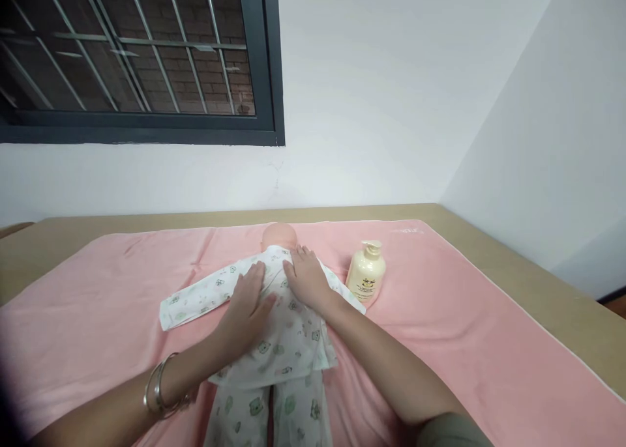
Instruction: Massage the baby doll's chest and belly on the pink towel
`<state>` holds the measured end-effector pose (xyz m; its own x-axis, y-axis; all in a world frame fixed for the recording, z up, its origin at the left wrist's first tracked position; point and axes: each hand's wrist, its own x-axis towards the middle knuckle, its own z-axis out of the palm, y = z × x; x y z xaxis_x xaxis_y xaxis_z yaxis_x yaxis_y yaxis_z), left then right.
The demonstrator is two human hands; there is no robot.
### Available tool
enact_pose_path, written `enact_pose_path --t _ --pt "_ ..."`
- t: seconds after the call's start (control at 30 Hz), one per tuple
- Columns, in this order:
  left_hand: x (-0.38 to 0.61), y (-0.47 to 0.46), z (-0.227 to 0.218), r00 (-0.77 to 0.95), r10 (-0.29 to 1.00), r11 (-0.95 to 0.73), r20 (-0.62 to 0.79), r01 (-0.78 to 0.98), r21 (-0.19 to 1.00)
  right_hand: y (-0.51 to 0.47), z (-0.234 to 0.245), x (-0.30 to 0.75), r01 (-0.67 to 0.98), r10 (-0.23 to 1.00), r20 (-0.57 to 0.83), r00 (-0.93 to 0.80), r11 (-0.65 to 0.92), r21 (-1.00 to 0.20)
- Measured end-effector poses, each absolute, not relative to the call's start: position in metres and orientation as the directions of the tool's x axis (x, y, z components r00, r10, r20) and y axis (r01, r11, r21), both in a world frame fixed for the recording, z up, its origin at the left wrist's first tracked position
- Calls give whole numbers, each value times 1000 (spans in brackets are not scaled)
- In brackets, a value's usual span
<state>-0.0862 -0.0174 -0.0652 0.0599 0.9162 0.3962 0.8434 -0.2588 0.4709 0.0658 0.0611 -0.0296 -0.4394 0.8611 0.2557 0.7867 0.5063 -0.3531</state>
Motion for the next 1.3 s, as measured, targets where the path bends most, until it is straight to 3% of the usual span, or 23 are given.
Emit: enact_pose_path --t 0.13,0.3,0.4,0.57,0.67,0.83,1.07,1.3 --pt "-107 15 -63 -54 945 -130 322 843 522 29 -24 66 730 795 246 -554 606 -316" --pt "-98 4 -63 -18 926 -145 377 906 398 41 -19 66 755 856 208 -473 515 -406" --pt "-85 -16 -60 37 906 -193 422 922 334 55 -24 62 799 869 223 -442 494 -342" --pt "-95 -2 -51 -36 902 -172 430 884 434 19 -12 62 787 812 226 -538 580 -210" --pt "-103 12 -52 -57 910 -149 410 879 452 5 2 65 811 849 151 -506 528 -252" --pt "-99 12 -63 -60 919 -141 389 874 466 34 -16 60 808 868 287 -406 487 -330" --pt "-98 10 -67 -37 894 -179 446 883 434 47 -51 53 788 848 351 -397 511 -344" --pt "-93 0 -63 26 857 -249 514 895 370 64 -35 62 758 840 277 -466 541 -365"
